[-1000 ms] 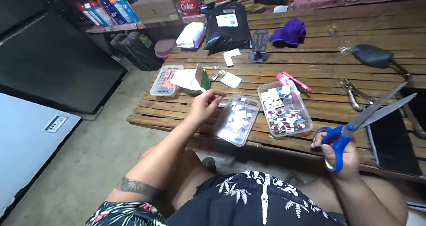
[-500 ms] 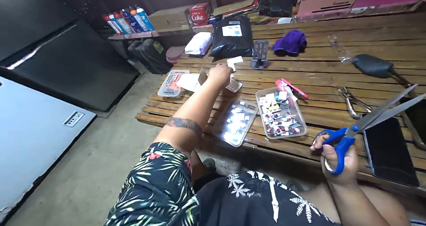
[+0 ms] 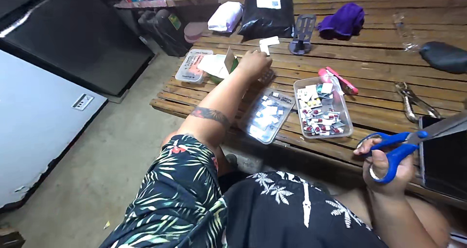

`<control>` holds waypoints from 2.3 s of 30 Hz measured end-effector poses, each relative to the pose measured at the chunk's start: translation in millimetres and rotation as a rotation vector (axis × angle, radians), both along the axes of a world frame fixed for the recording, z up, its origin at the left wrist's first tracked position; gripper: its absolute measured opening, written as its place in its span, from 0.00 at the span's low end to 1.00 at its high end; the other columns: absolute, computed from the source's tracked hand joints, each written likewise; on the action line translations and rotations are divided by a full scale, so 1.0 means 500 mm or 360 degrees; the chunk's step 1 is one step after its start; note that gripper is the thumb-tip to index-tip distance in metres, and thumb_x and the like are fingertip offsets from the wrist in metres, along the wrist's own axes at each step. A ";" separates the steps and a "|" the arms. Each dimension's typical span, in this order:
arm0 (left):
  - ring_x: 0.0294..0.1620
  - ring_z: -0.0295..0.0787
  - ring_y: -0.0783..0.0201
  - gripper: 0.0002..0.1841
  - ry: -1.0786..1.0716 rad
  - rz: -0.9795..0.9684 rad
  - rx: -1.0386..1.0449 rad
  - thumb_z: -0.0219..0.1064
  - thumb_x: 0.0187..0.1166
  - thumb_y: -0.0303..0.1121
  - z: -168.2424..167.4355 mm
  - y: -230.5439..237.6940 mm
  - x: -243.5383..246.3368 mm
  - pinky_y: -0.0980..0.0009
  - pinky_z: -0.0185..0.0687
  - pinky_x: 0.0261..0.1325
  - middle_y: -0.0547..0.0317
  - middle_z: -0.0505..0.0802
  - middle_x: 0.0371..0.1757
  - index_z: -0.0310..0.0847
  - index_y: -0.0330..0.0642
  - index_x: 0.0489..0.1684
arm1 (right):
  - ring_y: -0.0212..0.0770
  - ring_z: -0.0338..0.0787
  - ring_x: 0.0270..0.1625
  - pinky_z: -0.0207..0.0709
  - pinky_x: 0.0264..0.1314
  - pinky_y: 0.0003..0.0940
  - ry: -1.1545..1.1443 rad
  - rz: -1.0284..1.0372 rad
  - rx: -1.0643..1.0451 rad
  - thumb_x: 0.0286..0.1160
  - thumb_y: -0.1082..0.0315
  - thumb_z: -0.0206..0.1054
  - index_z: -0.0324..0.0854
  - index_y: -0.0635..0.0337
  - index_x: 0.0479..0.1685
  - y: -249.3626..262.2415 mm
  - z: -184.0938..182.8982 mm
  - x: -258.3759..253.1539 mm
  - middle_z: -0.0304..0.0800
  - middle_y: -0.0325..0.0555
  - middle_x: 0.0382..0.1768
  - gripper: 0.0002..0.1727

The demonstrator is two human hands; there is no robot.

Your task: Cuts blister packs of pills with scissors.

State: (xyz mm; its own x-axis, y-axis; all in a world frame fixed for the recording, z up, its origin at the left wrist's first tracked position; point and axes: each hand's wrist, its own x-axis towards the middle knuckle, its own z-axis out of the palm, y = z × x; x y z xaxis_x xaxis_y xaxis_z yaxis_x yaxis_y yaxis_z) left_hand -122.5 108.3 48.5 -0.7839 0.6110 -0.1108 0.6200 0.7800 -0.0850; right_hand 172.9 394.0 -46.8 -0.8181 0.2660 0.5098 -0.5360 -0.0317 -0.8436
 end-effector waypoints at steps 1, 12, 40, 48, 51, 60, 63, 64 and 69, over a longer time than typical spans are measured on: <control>0.72 0.81 0.36 0.18 0.0029 -0.0033 0.0018 0.73 0.72 0.23 0.004 -0.004 0.001 0.36 0.68 0.77 0.39 0.87 0.65 0.84 0.39 0.62 | 0.27 0.91 0.39 0.88 0.45 0.25 -0.0004 -0.0011 0.0005 0.77 0.51 0.73 0.70 0.39 0.63 -0.001 0.001 0.001 0.90 0.21 0.41 0.22; 0.47 0.91 0.59 0.13 -0.0044 -0.0262 0.1271 0.65 0.84 0.32 0.080 -0.107 0.160 0.61 0.88 0.53 0.49 0.91 0.51 0.83 0.31 0.58 | 0.27 0.92 0.39 0.88 0.45 0.25 -0.0061 -0.0083 0.0049 0.73 0.53 0.76 0.73 0.40 0.60 -0.008 0.008 -0.003 0.91 0.22 0.40 0.21; 0.81 0.75 0.46 0.31 -0.0391 -0.0922 0.1478 0.64 0.83 0.53 -0.027 -0.070 0.283 0.44 0.69 0.82 0.42 0.82 0.77 0.78 0.36 0.74 | 0.22 0.90 0.37 0.87 0.42 0.20 -0.0427 -0.0155 0.0386 0.58 0.65 0.77 0.78 0.57 0.56 -0.212 0.251 -0.074 0.92 0.27 0.37 0.24; 0.96 0.37 0.39 0.52 -0.0437 -0.0614 0.0608 0.71 0.62 0.74 -0.085 -0.058 0.236 0.30 0.32 0.90 0.50 0.53 0.96 0.62 0.62 0.91 | 0.26 0.91 0.37 0.87 0.43 0.24 -0.0546 -0.0184 0.0192 0.61 0.67 0.76 0.75 0.62 0.59 -0.178 0.230 -0.123 0.90 0.34 0.37 0.25; 0.96 0.37 0.39 0.52 -0.0422 -0.0589 0.0548 0.68 0.63 0.76 -0.105 -0.052 0.228 0.29 0.32 0.90 0.50 0.55 0.96 0.60 0.64 0.92 | 0.26 0.91 0.36 0.88 0.42 0.24 -0.0519 -0.0216 0.0091 0.59 0.66 0.77 0.76 0.62 0.57 -0.170 0.207 -0.118 0.91 0.34 0.36 0.25; 0.96 0.37 0.39 0.51 -0.0361 -0.0520 0.0482 0.64 0.63 0.79 -0.090 -0.037 0.215 0.29 0.31 0.90 0.49 0.55 0.96 0.61 0.68 0.91 | 0.27 0.93 0.41 0.89 0.47 0.24 -0.0530 -0.0182 -0.0075 0.58 0.68 0.78 0.74 0.63 0.61 -0.125 0.189 -0.106 0.93 0.35 0.40 0.28; 0.96 0.38 0.39 0.51 -0.0359 -0.0504 0.0476 0.66 0.63 0.77 -0.085 -0.031 0.200 0.28 0.31 0.89 0.49 0.53 0.96 0.62 0.66 0.91 | 0.24 0.92 0.40 0.88 0.46 0.22 -0.0540 -0.0196 -0.0035 0.58 0.67 0.79 0.74 0.63 0.61 -0.116 0.177 -0.106 0.92 0.33 0.39 0.29; 0.96 0.38 0.39 0.51 -0.0366 -0.0500 0.0471 0.66 0.63 0.77 -0.085 -0.028 0.194 0.28 0.31 0.90 0.49 0.53 0.96 0.61 0.65 0.91 | 0.24 0.92 0.40 0.88 0.46 0.22 -0.0543 -0.0208 -0.0027 0.58 0.67 0.79 0.74 0.64 0.62 -0.113 0.175 -0.107 0.92 0.32 0.39 0.29; 0.94 0.51 0.43 0.49 -0.0386 -0.0483 0.0434 0.63 0.67 0.76 -0.096 -0.018 0.187 0.27 0.44 0.87 0.49 0.63 0.93 0.62 0.64 0.91 | 0.22 0.91 0.40 0.88 0.46 0.22 -0.0634 -0.0288 0.0078 0.62 0.66 0.77 0.72 0.66 0.62 -0.102 0.179 -0.103 0.89 0.32 0.40 0.29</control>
